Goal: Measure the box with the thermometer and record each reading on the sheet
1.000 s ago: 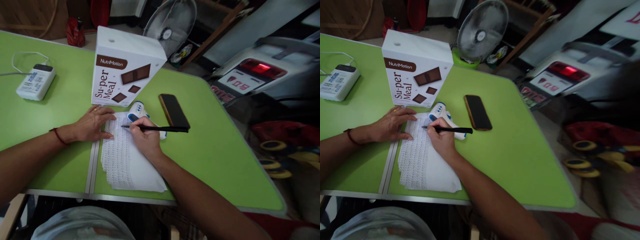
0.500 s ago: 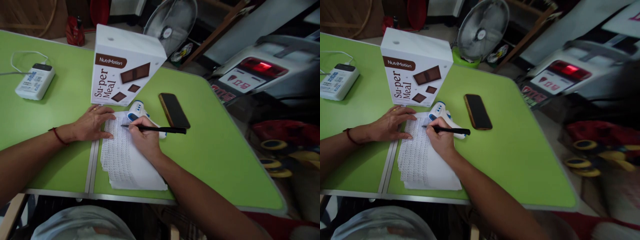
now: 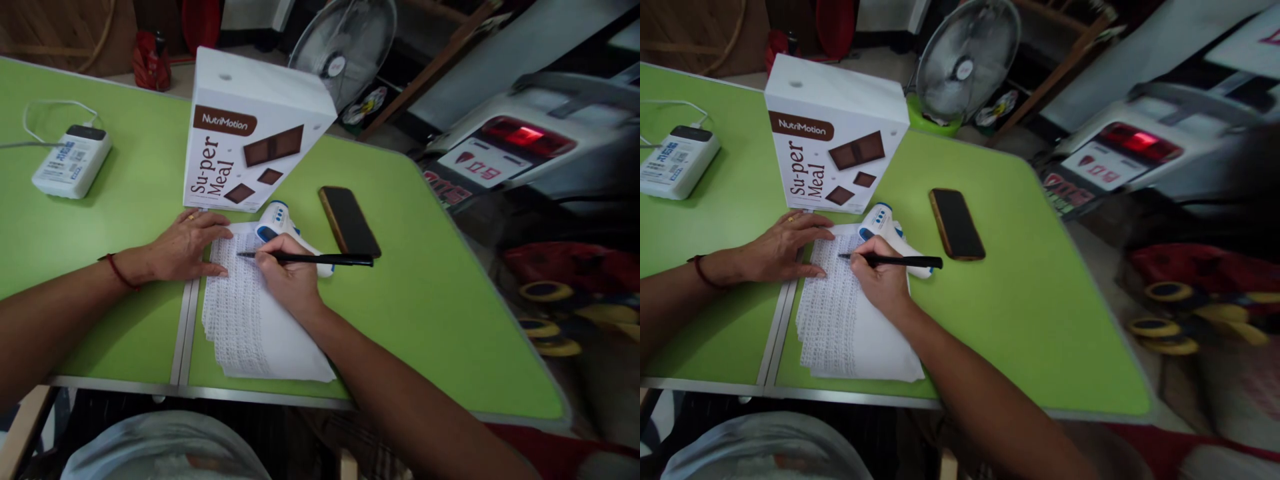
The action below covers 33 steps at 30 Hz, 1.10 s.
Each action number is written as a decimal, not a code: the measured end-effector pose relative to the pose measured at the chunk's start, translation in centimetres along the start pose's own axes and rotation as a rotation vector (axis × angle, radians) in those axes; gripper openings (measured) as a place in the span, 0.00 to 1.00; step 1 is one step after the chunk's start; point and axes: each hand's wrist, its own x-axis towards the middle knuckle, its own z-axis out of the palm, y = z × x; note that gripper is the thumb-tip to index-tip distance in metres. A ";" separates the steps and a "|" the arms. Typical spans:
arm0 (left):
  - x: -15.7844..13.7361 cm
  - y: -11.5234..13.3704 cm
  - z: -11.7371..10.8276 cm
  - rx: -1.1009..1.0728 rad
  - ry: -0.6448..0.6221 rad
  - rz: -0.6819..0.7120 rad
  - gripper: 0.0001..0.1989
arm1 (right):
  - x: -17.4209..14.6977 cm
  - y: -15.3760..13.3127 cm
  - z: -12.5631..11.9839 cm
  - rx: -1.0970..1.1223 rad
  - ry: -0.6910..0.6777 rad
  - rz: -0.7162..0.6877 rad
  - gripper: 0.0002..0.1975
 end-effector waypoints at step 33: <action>0.0 -0.2 0.1 0.015 0.016 0.025 0.33 | 0.0 0.0 0.0 -0.002 0.029 0.005 0.05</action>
